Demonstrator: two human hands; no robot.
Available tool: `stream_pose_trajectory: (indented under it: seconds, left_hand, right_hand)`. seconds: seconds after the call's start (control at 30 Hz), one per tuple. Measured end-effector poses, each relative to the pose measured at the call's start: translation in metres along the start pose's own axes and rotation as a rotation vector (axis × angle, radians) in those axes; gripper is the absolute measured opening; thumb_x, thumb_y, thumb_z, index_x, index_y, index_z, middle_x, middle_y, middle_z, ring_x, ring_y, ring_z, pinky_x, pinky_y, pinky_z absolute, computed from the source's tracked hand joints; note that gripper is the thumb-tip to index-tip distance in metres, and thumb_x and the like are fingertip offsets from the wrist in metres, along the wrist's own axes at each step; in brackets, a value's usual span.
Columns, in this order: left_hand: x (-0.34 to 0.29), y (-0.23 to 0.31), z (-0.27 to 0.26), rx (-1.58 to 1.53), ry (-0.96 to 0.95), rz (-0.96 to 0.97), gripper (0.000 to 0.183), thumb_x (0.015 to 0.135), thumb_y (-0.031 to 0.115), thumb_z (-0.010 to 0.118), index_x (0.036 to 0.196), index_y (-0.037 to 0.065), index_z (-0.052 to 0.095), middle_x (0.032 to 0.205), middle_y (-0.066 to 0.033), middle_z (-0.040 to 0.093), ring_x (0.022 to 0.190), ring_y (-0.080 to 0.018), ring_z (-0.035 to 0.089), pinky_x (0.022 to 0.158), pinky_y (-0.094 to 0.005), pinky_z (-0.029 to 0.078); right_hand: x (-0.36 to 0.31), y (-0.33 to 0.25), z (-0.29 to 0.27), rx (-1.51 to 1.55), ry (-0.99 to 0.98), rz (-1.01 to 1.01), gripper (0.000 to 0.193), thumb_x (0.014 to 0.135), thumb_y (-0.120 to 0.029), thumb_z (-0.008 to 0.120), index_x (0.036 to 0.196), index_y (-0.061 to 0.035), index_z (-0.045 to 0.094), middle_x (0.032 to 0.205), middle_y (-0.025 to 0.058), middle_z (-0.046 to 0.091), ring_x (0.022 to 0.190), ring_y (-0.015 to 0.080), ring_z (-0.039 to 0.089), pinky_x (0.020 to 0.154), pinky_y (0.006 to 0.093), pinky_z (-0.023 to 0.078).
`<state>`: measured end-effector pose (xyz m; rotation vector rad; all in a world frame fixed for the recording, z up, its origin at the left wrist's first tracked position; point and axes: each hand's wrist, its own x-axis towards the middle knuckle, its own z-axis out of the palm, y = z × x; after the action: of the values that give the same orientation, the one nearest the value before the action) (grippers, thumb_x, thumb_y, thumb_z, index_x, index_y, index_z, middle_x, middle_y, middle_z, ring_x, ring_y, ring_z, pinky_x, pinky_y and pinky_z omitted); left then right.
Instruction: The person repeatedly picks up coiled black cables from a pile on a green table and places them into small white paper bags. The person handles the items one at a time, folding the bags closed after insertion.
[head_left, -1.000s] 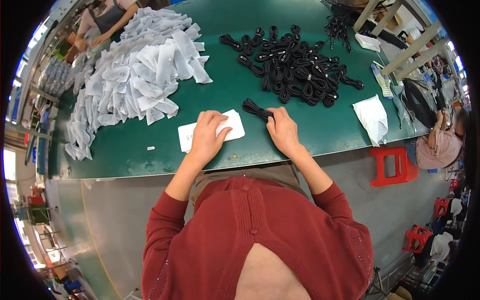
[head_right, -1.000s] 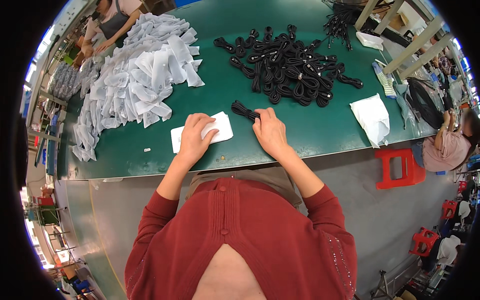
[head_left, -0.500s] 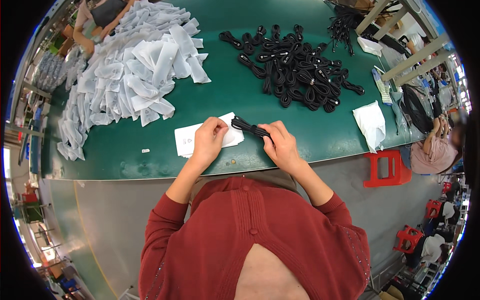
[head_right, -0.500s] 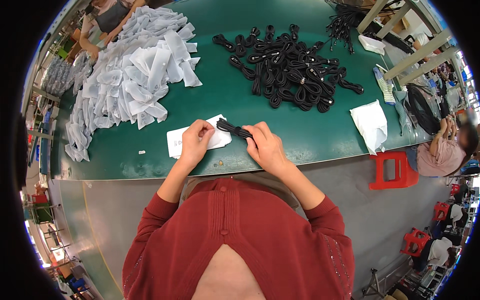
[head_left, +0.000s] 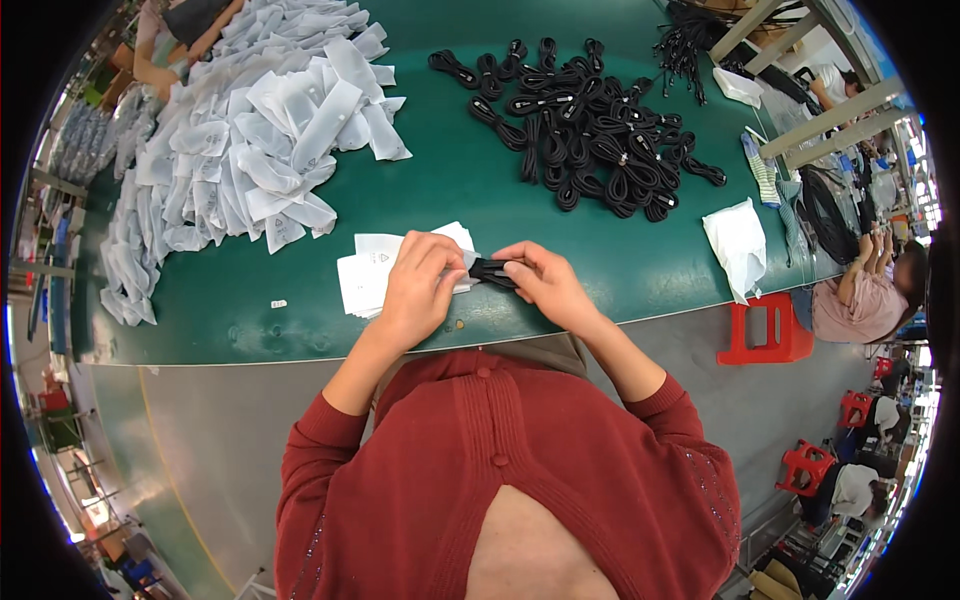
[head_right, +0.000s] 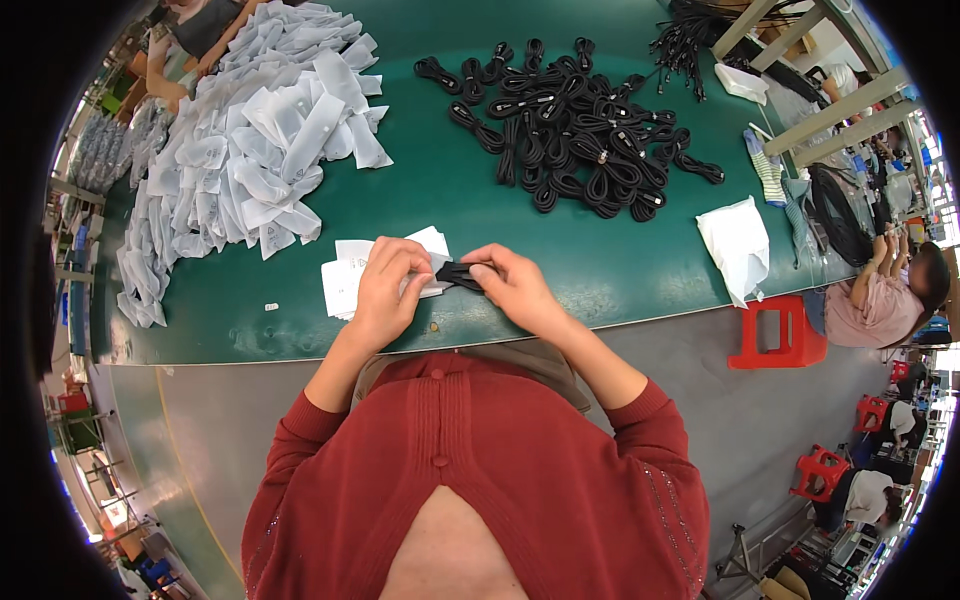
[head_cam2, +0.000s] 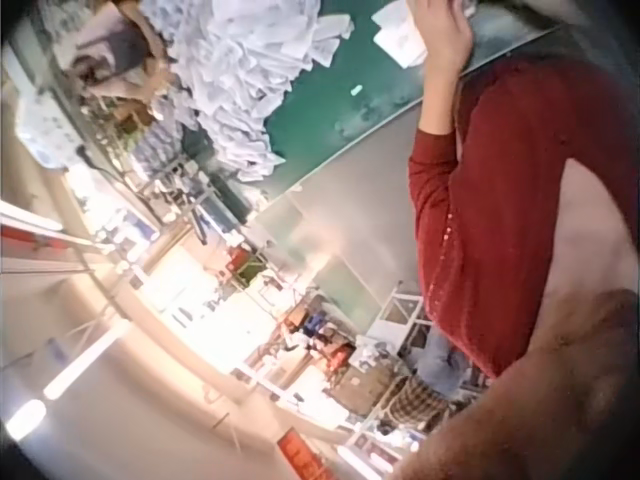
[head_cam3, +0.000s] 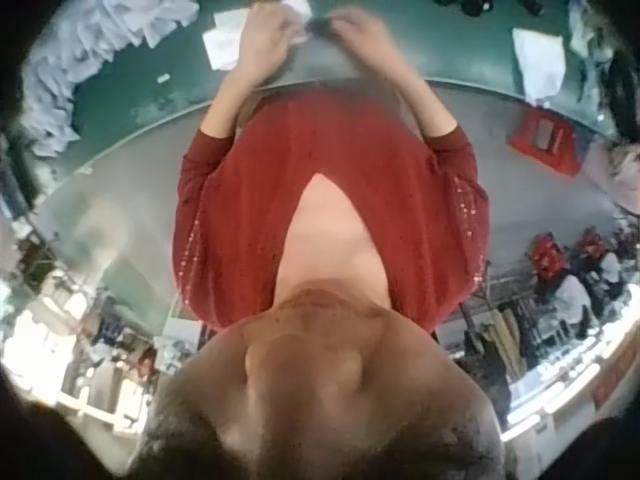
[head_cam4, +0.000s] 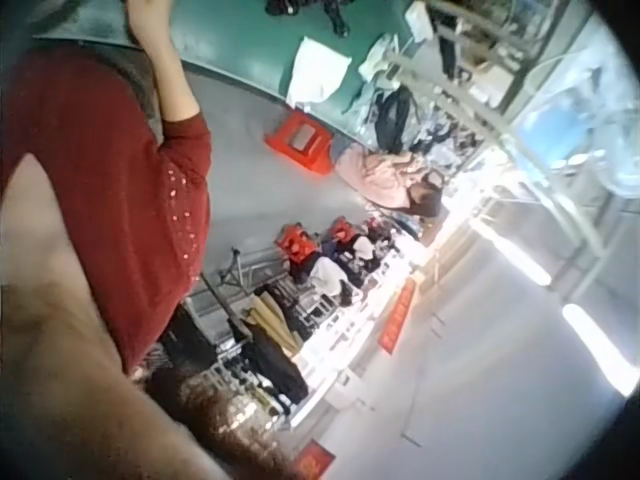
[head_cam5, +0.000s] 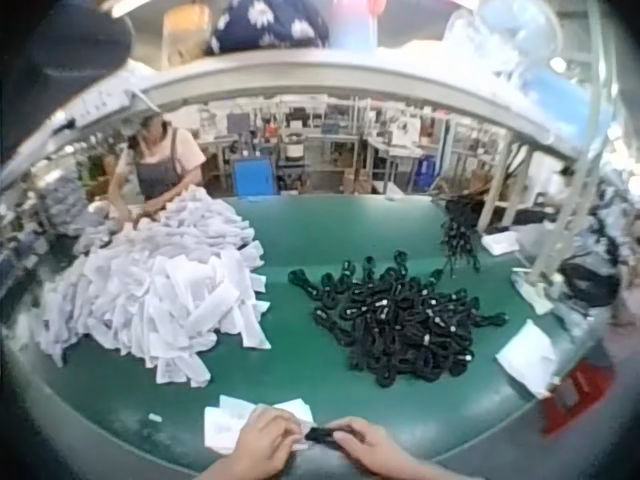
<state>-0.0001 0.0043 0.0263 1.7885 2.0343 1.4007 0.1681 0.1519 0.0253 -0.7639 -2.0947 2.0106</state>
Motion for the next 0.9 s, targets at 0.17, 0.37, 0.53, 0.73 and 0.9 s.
stream_pose_trajectory:
  seconds: [0.17,0.37,0.53,0.73,0.9]
  left_hand:
    - [0.01,0.003,-0.006,-0.049,0.061,-0.075,0.012,0.08,-0.001,0.068,0.086,0.003,0.059,0.098,-0.0087,0.061,0.09,-0.0268,0.056,0.077,-0.0346,0.046]
    - [0.044,-0.018,-0.053,-0.813,0.24,-0.405,0.011,0.096,0.016,0.063,0.096,0.006,0.062,0.097,0.0023,0.058,0.075,-0.0032,0.045,0.066,-0.0186,0.035]
    - [0.079,-0.037,-0.093,-0.068,0.759,-0.103,0.018,0.097,0.014,0.062,0.109,0.001,0.063,0.097,-0.0016,0.059,0.078,-0.0097,0.051,0.071,-0.0237,0.043]
    - [0.025,-0.01,-0.033,-0.003,0.099,-0.111,0.018,0.079,0.001,0.074,0.096,0.004,0.067,0.098,-0.0068,0.063,0.083,-0.0157,0.058,0.069,-0.0268,0.048]
    - [-0.003,-0.016,0.009,0.185,-0.046,-0.036,0.018,0.078,0.004,0.076,0.092,0.003,0.065,0.09,-0.0094,0.061,0.08,-0.024,0.06,0.068,-0.0334,0.049]
  right_hand:
    - [0.005,-0.006,0.011,-0.404,0.089,-0.729,0.033,0.086,0.001,0.068,0.119,-0.0041,0.066,0.117,0.0115,0.053,0.086,0.0188,0.061,0.075,0.0306,0.053]
    - [0.034,-0.034,-0.01,-0.621,0.472,-0.765,0.036,0.086,-0.007,0.07,0.121,-0.0067,0.064,0.111,0.0155,0.054,0.087,0.0264,0.063,0.071,0.0336,0.054]
    - [0.101,-0.016,-0.07,-1.233,0.727,-0.543,0.029,0.085,-0.019,0.072,0.112,-0.0097,0.067,0.094,0.0135,0.057,0.09,0.0325,0.06,0.067,0.0437,0.053]
    - [0.097,-0.018,-0.08,-0.867,0.742,-0.401,0.015,0.083,-0.013,0.068,0.095,-0.0068,0.063,0.092,0.0163,0.058,0.083,0.0358,0.062,0.07,0.0451,0.052]
    - [0.055,-0.004,-0.066,-0.392,0.632,-0.484,0.01,0.082,-0.002,0.066,0.09,-0.0032,0.06,0.089,0.0078,0.053,0.072,0.0176,0.052,0.062,0.031,0.044]
